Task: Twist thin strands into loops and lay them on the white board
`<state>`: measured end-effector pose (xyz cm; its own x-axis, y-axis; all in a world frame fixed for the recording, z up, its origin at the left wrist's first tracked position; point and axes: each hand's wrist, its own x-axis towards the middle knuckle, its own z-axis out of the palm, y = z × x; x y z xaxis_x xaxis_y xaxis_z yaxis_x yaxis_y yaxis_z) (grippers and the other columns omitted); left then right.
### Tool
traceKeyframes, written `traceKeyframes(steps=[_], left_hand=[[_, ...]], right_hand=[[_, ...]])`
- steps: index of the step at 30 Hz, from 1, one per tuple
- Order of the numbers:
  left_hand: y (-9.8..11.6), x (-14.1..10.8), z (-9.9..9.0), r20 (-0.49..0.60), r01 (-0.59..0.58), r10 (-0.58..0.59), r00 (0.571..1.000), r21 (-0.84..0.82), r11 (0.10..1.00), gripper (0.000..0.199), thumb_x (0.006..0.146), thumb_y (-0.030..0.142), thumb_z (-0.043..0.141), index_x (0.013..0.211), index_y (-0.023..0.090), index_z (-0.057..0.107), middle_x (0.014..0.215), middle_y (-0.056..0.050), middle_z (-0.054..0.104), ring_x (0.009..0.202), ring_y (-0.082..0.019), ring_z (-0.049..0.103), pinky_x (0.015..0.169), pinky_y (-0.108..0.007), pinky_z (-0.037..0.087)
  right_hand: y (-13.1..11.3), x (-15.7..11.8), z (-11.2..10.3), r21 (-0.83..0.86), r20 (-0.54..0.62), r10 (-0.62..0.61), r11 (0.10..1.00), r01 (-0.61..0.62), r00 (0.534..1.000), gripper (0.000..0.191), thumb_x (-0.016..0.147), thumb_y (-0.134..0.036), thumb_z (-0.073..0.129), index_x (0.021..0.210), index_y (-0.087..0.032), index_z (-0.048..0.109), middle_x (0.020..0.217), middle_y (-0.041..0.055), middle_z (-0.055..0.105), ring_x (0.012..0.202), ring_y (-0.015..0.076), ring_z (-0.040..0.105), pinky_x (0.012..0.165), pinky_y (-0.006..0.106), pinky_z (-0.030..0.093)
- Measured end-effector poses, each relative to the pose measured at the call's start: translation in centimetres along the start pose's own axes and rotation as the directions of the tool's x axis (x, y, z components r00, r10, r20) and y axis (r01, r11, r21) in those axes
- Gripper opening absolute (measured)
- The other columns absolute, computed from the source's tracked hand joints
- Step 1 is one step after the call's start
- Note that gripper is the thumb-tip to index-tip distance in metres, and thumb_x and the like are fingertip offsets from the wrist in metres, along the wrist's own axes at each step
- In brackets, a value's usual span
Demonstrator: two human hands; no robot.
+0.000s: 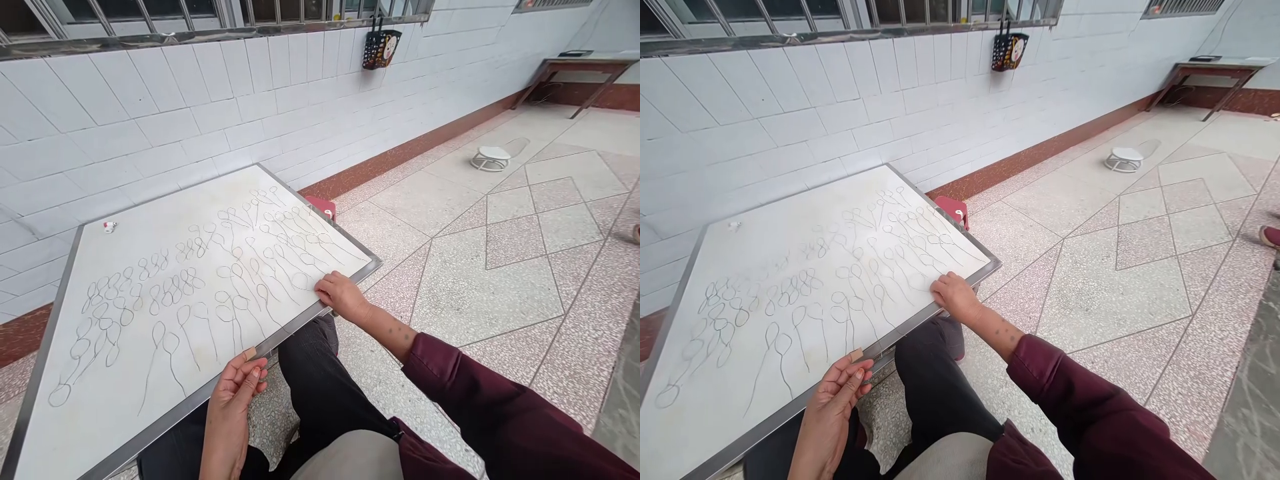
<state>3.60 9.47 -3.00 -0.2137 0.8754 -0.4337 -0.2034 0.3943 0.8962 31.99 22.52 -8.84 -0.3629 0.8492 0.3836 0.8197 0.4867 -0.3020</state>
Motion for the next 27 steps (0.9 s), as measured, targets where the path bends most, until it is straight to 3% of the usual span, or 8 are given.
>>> traceKeyframes(steps=[6,10,12,16,19,21,23,27], left_hand=[[0.8,-0.9,-0.9,-0.045,-0.006,0.005,0.999,-0.013,1.000,0.066,0.048,0.050,0.094,0.104,0.019,0.075,0.101,-0.011,0.078,0.092,-0.024,0.068,0.077,-0.034,0.056],[1.1,-1.3,-2.5,-0.103,-0.034,0.029,0.994,-0.054,0.998,0.063,0.049,0.046,0.094,0.102,0.020,0.074,0.101,-0.010,0.078,0.087,-0.022,0.068,0.072,-0.032,0.056],[1.0,-1.3,-3.5,-0.154,-0.068,0.054,0.987,-0.088,0.994,0.060,0.051,0.044,0.094,0.102,0.021,0.073,0.099,-0.008,0.078,0.083,-0.021,0.068,0.069,-0.031,0.056],[1.0,-1.7,-5.6,-0.278,-0.165,0.126,0.952,-0.123,0.979,0.054,0.052,0.041,0.093,0.098,0.020,0.072,0.087,-0.006,0.077,0.074,-0.019,0.067,0.062,-0.029,0.053],[1.2,-2.3,-7.8,-0.331,-0.225,0.171,0.928,-0.130,0.966,0.056,0.054,0.040,0.092,0.101,0.018,0.072,0.084,-0.006,0.075,0.071,-0.018,0.066,0.061,-0.028,0.051],[1.3,-2.6,-9.8,-0.391,-0.286,0.238,0.889,-0.069,0.956,0.054,0.059,0.042,0.090,0.103,0.017,0.072,0.084,-0.006,0.074,0.073,-0.018,0.066,0.062,-0.028,0.051],[1.3,-2.6,-12.1,-0.478,-0.340,0.316,0.819,0.037,0.940,0.051,0.063,0.043,0.085,0.105,0.017,0.071,0.088,-0.007,0.074,0.075,-0.019,0.067,0.063,-0.029,0.052],[1.7,-0.6,-16.9,-0.585,-0.376,0.411,0.699,0.188,0.907,0.048,0.068,0.041,0.078,0.108,0.017,0.068,0.093,-0.008,0.074,0.085,-0.021,0.069,0.068,-0.029,0.053]], right_hand=[[-1.7,-0.6,-1.0,0.034,-0.056,0.021,0.999,-0.019,0.998,0.012,0.097,-0.017,0.058,0.091,-0.016,0.069,0.086,0.0104,0.064,0.085,0.0256,0.053,0.080,0.039,0.046],[-6.5,-4.0,0.0,0.119,-0.063,-0.012,0.993,0.019,0.998,0.015,0.101,-0.021,0.052,0.100,-0.019,0.067,0.091,0.0075,0.067,0.087,0.0213,0.059,0.077,0.032,0.049],[-9.5,-6.2,1.7,0.309,0.014,-0.134,0.943,0.124,0.991,0.015,0.101,-0.024,0.052,0.104,-0.020,0.066,0.091,0.0047,0.068,0.083,0.0169,0.062,0.074,0.027,0.050],[-13.7,-10.2,5.7,0.485,0.207,-0.425,0.827,0.285,0.881,0.014,0.100,-0.026,0.053,0.102,-0.021,0.066,0.087,0.0011,0.069,0.077,0.0134,0.063,0.069,0.022,0.048],[-14.7,-11.7,7.6,0.497,0.278,-0.495,0.807,0.317,0.823,0.015,0.098,-0.020,0.051,0.095,-0.019,0.066,0.084,0.0016,0.070,0.072,0.0138,0.063,0.064,0.022,0.047],[-14.7,-12.0,8.4,0.459,0.369,-0.511,0.826,0.325,0.776,0.017,0.097,-0.018,0.050,0.092,-0.019,0.066,0.084,0.0026,0.070,0.071,0.0150,0.063,0.064,0.024,0.046],[-14.8,-12.1,8.8,0.443,0.428,-0.486,0.848,0.292,0.762,0.019,0.097,-0.018,0.049,0.091,-0.020,0.067,0.086,0.0032,0.070,0.073,0.0156,0.064,0.064,0.024,0.046],[-15.1,-12.2,9.1,0.455,0.465,-0.389,0.876,0.162,0.796,0.025,0.100,-0.020,0.043,0.093,-0.021,0.067,0.087,0.0041,0.070,0.076,0.0172,0.066,0.069,0.026,0.048]])
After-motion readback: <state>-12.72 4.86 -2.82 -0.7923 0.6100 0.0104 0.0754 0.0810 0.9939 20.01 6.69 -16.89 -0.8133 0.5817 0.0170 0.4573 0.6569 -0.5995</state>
